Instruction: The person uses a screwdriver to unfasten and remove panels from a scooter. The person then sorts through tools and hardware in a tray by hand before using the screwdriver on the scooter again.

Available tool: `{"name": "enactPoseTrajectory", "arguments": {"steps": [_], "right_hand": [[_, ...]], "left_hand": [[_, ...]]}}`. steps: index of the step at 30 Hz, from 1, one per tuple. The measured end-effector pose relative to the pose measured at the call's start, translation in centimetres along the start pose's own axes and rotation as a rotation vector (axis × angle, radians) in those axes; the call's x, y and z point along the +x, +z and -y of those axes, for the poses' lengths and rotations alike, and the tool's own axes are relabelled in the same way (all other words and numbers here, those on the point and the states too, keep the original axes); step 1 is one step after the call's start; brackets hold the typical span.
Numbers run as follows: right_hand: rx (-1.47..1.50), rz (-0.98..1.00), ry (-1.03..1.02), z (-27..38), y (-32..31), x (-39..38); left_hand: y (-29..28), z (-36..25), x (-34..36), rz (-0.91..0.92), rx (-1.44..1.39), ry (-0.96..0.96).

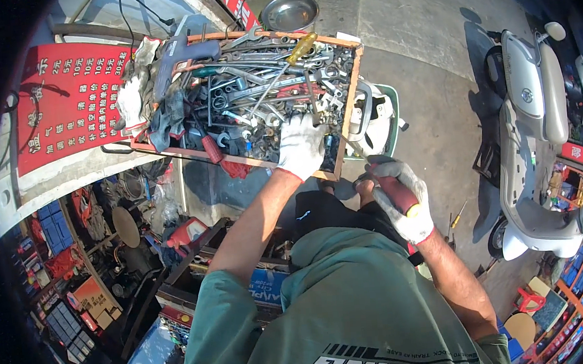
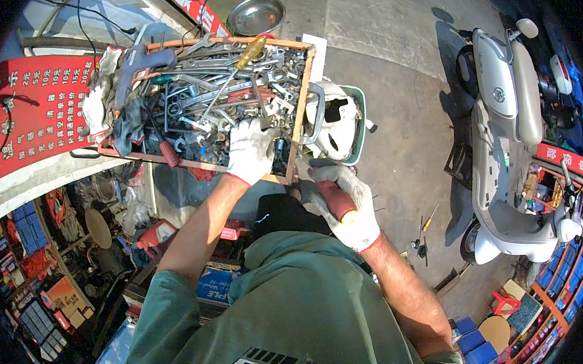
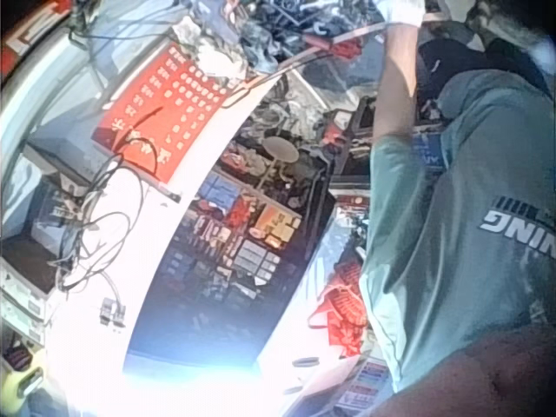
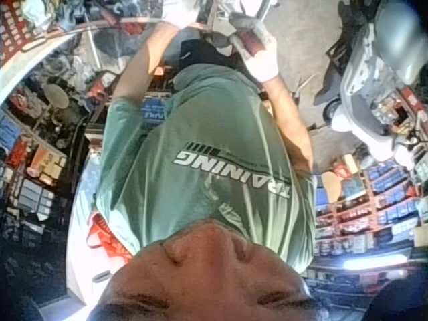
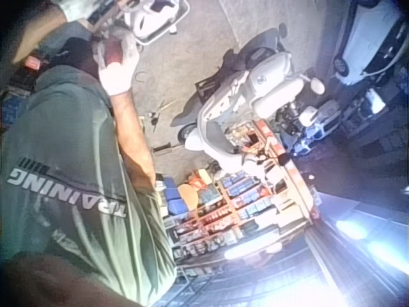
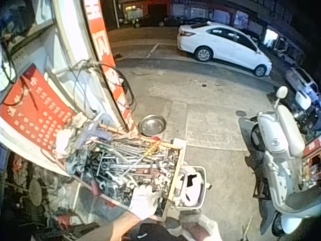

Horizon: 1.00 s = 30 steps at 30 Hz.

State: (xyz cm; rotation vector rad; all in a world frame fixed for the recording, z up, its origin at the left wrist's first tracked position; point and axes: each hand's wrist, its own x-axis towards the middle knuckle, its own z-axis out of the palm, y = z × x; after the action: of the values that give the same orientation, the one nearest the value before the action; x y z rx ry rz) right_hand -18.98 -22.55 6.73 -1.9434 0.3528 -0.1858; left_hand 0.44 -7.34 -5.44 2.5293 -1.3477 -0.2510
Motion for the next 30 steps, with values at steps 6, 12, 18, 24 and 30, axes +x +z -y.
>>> {"name": "enactPoseTrajectory", "arguments": {"steps": [6,12,18,24,30], "right_hand": [[-0.027,0.086,0.025,1.1,-0.4,-1.3],[-0.011,0.004,-0.101,2.3,-1.3,-1.6],[-0.110,0.097,-0.009,0.3,-1.3,-0.6],[-0.009,0.003,0.051,-0.5,-0.3,0.7],[0.199,-0.127,0.081,-0.3,-1.1,0.7]], "left_hand": [[-0.2,0.9,-1.5,-0.042,-0.077,0.060],[0.1,1.3,-1.9,-0.078,-0.084,0.066],[-0.1,1.1,-1.8,-0.038,-0.112,0.019],[-0.2,1.3,-2.0,-0.081,-0.123,0.051],[0.8,1.7,-2.0,-0.090,-0.100,0.044]]}}
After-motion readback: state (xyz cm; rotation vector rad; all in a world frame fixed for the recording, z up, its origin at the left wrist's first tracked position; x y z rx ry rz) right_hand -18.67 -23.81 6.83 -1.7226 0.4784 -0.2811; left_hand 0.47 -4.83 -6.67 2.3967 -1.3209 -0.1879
